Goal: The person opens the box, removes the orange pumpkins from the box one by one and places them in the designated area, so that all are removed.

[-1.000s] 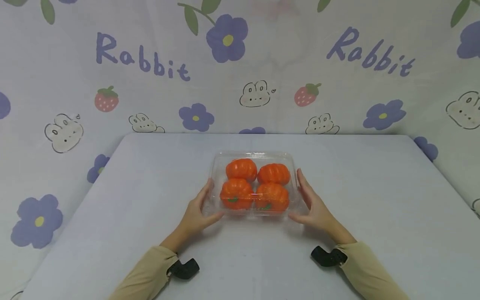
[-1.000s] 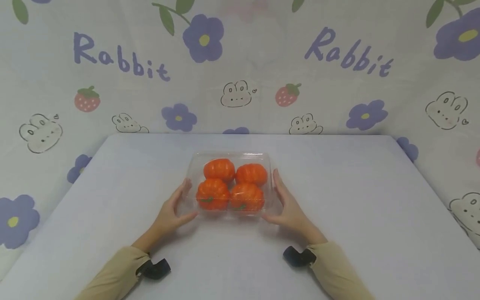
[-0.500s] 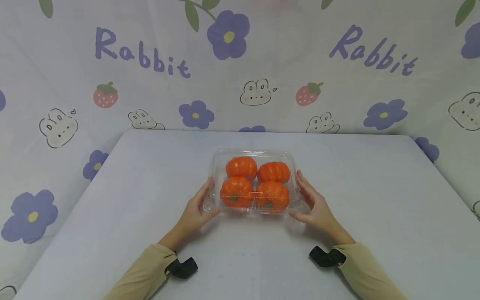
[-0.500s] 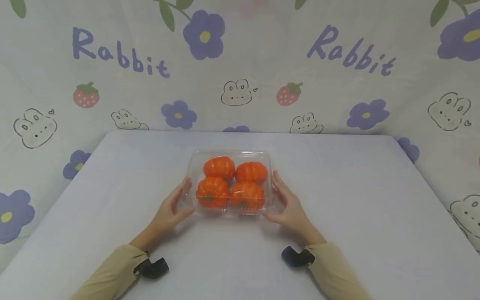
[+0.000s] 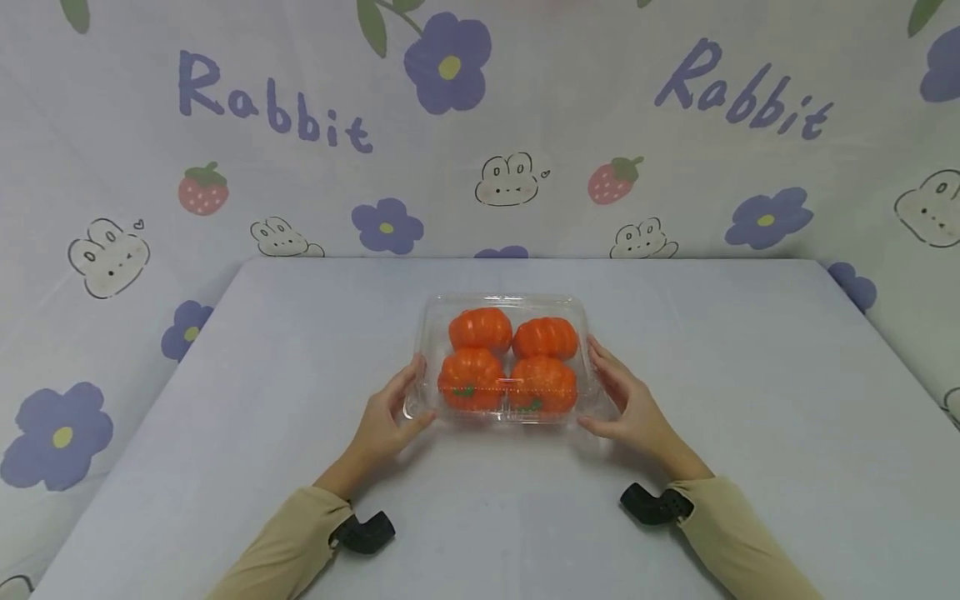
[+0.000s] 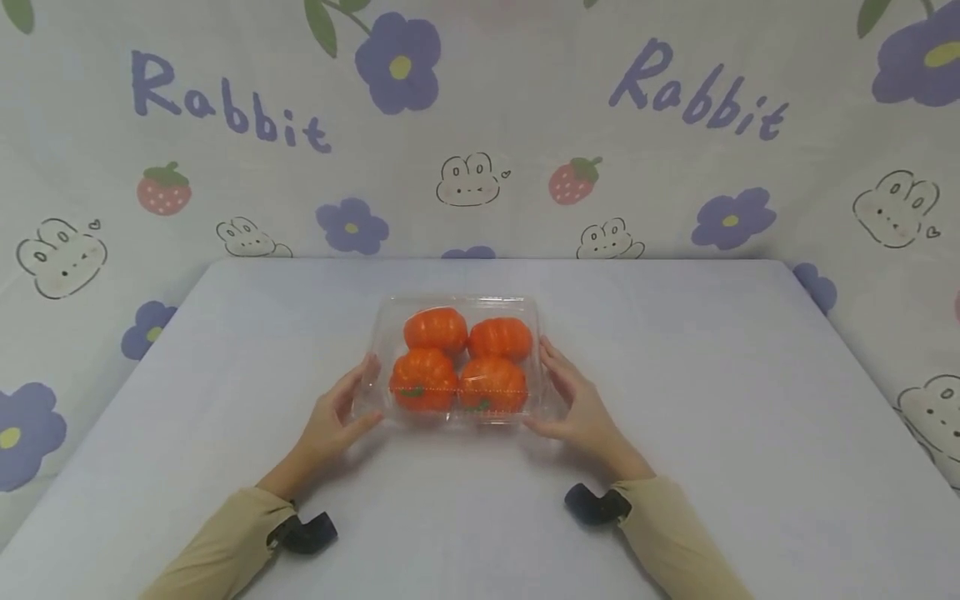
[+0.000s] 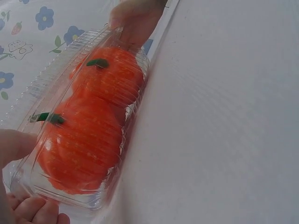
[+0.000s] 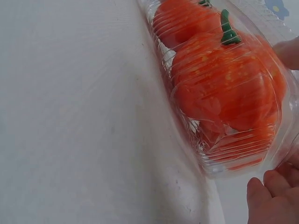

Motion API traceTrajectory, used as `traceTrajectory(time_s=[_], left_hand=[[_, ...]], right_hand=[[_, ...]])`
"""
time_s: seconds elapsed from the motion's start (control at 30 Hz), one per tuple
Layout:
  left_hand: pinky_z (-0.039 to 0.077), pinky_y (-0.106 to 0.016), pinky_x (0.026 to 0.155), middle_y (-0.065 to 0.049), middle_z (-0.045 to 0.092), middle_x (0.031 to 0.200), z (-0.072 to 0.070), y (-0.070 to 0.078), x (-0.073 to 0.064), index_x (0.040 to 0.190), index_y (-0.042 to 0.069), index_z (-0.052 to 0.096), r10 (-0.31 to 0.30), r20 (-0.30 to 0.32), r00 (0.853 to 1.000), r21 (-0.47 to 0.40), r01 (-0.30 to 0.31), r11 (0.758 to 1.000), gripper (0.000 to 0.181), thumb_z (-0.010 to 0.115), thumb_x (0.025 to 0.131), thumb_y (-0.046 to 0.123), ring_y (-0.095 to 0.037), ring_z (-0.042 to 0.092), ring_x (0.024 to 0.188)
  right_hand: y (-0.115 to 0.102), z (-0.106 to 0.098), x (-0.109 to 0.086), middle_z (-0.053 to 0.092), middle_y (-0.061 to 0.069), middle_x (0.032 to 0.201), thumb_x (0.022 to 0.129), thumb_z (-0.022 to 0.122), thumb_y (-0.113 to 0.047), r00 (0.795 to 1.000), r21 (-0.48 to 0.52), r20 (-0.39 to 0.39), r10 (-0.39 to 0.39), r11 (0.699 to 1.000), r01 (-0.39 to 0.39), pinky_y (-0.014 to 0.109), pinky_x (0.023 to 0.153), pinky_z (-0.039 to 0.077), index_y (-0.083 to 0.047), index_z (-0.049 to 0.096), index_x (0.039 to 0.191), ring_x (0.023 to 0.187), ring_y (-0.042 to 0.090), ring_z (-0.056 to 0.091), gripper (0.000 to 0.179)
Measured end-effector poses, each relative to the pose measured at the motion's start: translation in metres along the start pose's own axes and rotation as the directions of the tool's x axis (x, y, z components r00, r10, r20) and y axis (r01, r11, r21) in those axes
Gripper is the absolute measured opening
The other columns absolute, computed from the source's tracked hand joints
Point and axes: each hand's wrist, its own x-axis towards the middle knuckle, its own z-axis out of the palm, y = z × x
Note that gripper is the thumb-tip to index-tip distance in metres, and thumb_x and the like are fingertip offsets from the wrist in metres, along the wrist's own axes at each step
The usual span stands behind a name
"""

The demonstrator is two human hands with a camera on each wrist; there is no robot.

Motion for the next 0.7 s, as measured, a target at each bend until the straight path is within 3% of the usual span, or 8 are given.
traceTrajectory(time_s=[0.17, 0.23, 0.5, 0.7], left_hand=[[0.028, -0.037, 0.096, -0.04, 0.034, 0.123, 0.0, 0.0, 0.001, 0.12, -0.027, 0.03, 0.031, -0.016, 0.999, 0.008, -0.031, 0.999, 0.059, 0.061, 0.07, -0.02, -0.048, 0.032, 0.116], [0.029, -0.033, 0.097, -0.038, 0.035, 0.124, 0.001, -0.008, 0.001, 0.121, -0.026, 0.031, 0.051, -0.02, 0.998, 0.002, -0.051, 0.999, 0.059, 0.061, 0.071, -0.02, -0.047, 0.033, 0.117], [0.028, -0.025, 0.098, -0.032, 0.034, 0.13, -0.001, -0.032, -0.01, 0.127, -0.019, 0.031, 0.035, -0.03, 0.999, -0.026, -0.036, 0.999, 0.06, 0.059, 0.074, -0.017, -0.042, 0.032, 0.12], [0.029, -0.024, 0.098, -0.033, 0.034, 0.129, 0.0, -0.032, -0.008, 0.127, -0.019, 0.03, 0.03, -0.021, 0.999, -0.049, -0.031, 0.998, 0.058, 0.057, 0.076, -0.018, -0.042, 0.032, 0.119]], right_hand=[[-0.006, 0.0, 0.001, 0.014, 0.034, 0.138, 0.057, 0.066, 0.027, 1.0, 0.007, -0.002, -0.006, 1.0, 0.006, 0.021, 0.1, 0.022, 0.023, 0.024, 0.128, 0.126, 0.042, 0.014, 0.082], [-0.006, -0.001, 0.001, 0.014, 0.034, 0.139, 0.058, 0.066, 0.027, 1.0, 0.014, -0.002, -0.003, 1.0, 0.003, 0.021, 0.101, 0.022, 0.022, 0.024, 0.128, 0.127, 0.042, 0.014, 0.082], [0.022, -0.003, -0.002, 0.015, 0.026, 0.142, 0.059, 0.07, 0.023, 1.0, 0.062, 0.009, -0.009, 0.998, 0.008, 0.02, 0.1, 0.022, 0.017, 0.028, 0.131, 0.131, 0.028, 0.016, 0.084], [0.024, -0.006, -0.003, 0.016, 0.026, 0.142, 0.058, 0.071, 0.022, 0.999, 0.04, 0.014, -0.033, 0.999, 0.032, 0.021, 0.101, 0.023, 0.017, 0.028, 0.131, 0.131, 0.025, 0.017, 0.084]])
